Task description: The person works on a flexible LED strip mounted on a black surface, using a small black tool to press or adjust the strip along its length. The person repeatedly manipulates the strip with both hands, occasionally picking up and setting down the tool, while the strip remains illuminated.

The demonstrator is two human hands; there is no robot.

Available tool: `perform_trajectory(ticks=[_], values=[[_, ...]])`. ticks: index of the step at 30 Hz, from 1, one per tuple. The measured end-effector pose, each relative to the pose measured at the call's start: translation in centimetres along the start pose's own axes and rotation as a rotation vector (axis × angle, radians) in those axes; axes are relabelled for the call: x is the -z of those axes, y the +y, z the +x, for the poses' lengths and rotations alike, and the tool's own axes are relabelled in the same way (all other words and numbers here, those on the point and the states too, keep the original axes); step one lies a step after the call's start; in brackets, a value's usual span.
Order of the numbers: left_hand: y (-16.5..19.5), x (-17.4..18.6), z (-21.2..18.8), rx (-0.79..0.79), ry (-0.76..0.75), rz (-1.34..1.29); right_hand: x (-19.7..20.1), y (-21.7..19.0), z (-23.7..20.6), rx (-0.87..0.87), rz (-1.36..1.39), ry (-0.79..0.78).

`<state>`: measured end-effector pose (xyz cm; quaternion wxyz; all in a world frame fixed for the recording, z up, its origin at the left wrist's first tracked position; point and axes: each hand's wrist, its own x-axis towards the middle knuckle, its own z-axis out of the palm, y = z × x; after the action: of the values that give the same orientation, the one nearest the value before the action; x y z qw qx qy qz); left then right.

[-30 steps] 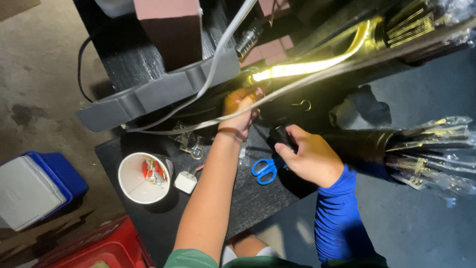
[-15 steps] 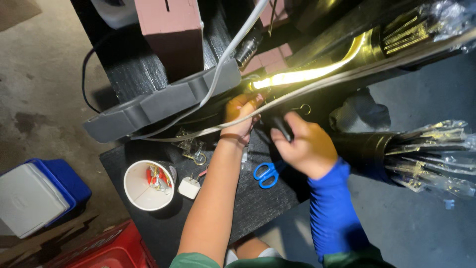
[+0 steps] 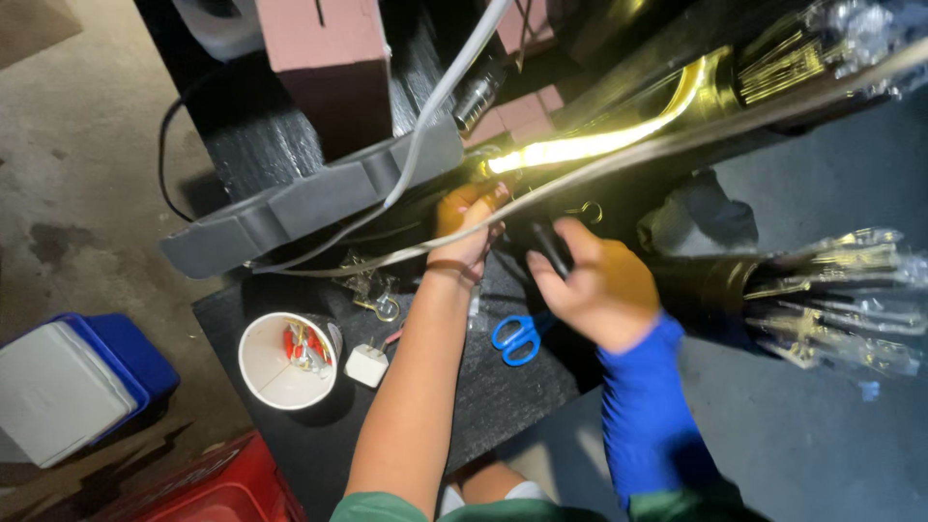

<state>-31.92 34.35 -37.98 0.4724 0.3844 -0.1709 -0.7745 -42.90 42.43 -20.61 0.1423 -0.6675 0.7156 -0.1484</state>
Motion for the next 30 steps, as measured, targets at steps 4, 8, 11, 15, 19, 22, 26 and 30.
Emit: perform_trajectory(ticks=[4, 8, 11, 15, 19, 22, 26, 30], values=[[0.0, 0.0, 0.2, -0.017, -0.013, 0.001, -0.8, 0.5, 0.2, 0.050, 0.016, 0.029], [-0.3, 0.3, 0.4, -0.011, -0.029, -0.046, -0.9, 0.9, 0.2, 0.033, -0.037, 0.011], [-0.5, 0.5, 0.4, -0.022, -0.015, -0.008, -0.9, 1.0, 0.3, 0.095, -0.028, 0.123], [-0.6, 0.5, 0.6, 0.001, -0.031, -0.072, -1.0, 1.0, 0.4, 0.056, -0.025, 0.051], [-0.6, 0.6, 0.6, -0.004, -0.017, -0.046, -0.9, 0.9, 0.2, 0.096, 0.026, 0.118], [-0.8, 0.8, 0.7, 0.000, -0.006, -0.058, -0.7, 0.6, 0.1, 0.050, 0.003, 0.072], [-1.5, 1.3, 1.3, -0.017, 0.006, -0.047, -0.8, 0.1, 0.3, 0.086, -0.047, 0.183], [-2.0, 1.7, 2.1, -0.002, 0.036, -0.016, -0.8, 0.3, -0.2, 0.067, 0.001, 0.163]])
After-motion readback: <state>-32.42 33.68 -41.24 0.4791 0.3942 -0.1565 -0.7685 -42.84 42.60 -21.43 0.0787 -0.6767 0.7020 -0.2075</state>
